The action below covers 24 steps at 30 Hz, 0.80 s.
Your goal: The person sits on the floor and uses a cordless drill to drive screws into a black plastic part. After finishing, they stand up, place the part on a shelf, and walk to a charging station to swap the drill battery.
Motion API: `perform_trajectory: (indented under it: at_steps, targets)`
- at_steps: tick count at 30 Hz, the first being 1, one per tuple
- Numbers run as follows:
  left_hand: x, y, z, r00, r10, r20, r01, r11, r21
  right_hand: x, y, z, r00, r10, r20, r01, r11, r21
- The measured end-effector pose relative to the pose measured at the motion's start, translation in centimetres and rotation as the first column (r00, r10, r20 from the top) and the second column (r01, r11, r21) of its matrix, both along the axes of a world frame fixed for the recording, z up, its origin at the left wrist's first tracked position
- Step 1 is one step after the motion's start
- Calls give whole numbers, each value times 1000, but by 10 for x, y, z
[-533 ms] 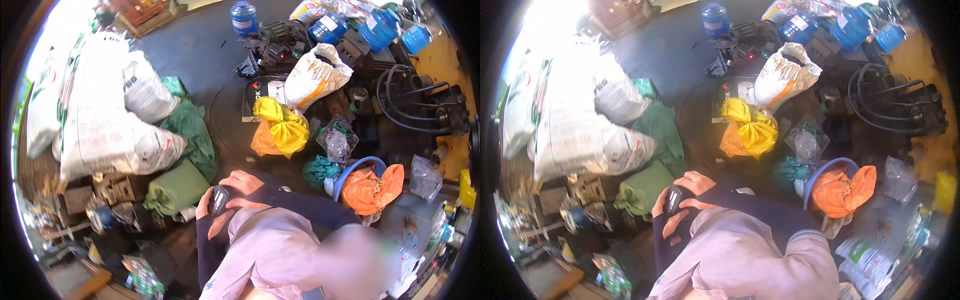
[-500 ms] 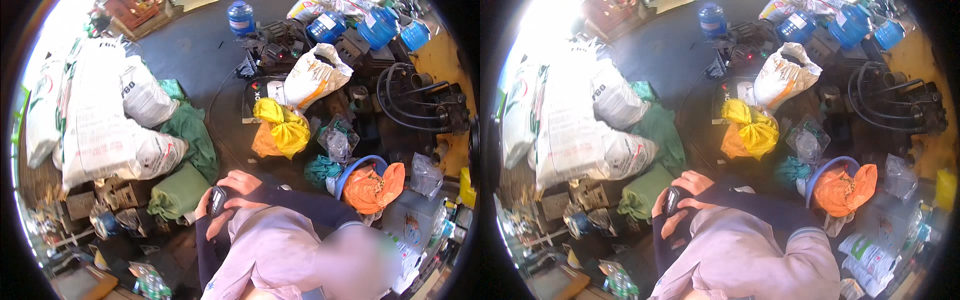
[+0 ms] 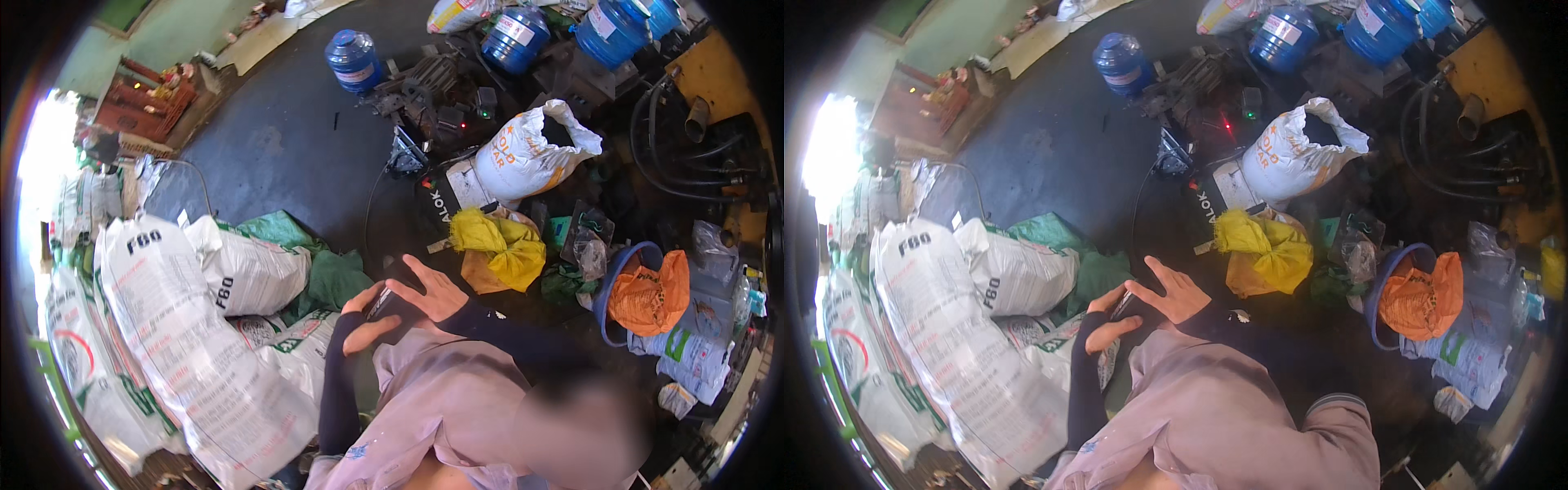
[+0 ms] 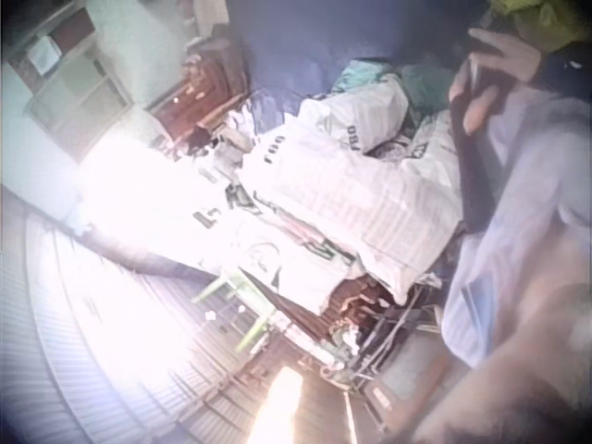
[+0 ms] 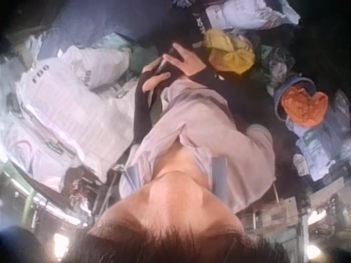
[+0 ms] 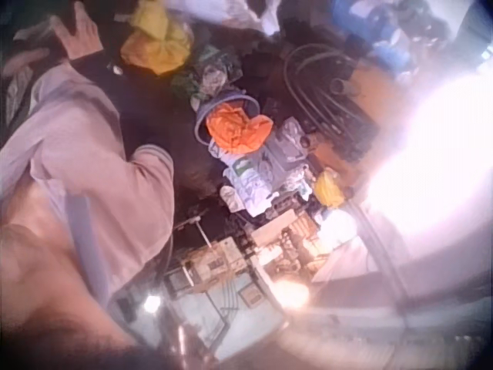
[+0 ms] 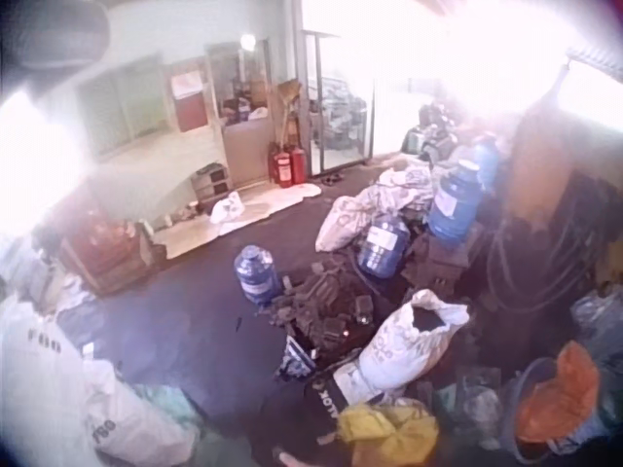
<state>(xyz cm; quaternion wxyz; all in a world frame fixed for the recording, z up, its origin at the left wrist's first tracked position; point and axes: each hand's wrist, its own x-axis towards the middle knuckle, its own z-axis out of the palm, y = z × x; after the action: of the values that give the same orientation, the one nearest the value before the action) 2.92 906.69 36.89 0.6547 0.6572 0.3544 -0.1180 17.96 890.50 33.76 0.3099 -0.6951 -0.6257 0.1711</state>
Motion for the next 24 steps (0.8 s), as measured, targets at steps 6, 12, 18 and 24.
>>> perform_trajectory:
  at_steps: [6, 12, 18, 24]
  targets:
    - [125, 103, 1, 919, -394, 11, 393, 919, 32, 65, 64, 6, 966, -221, -132, 220, 975, -20]
    - [239, 140, -62, 970, -196, 147, 216, 967, -137, 158, 94, -47, 705, -606, -368, 616, 781, -104]
    - [376, 153, -169, 993, -1, 119, 21, 986, -165, 302, 130, -149, 631, -617, -470, 548, 784, -293]
    - [497, 164, -255, 931, -23, 364, 55, 995, -78, 402, 147, -208, 308, -748, -587, 530, 648, -547]
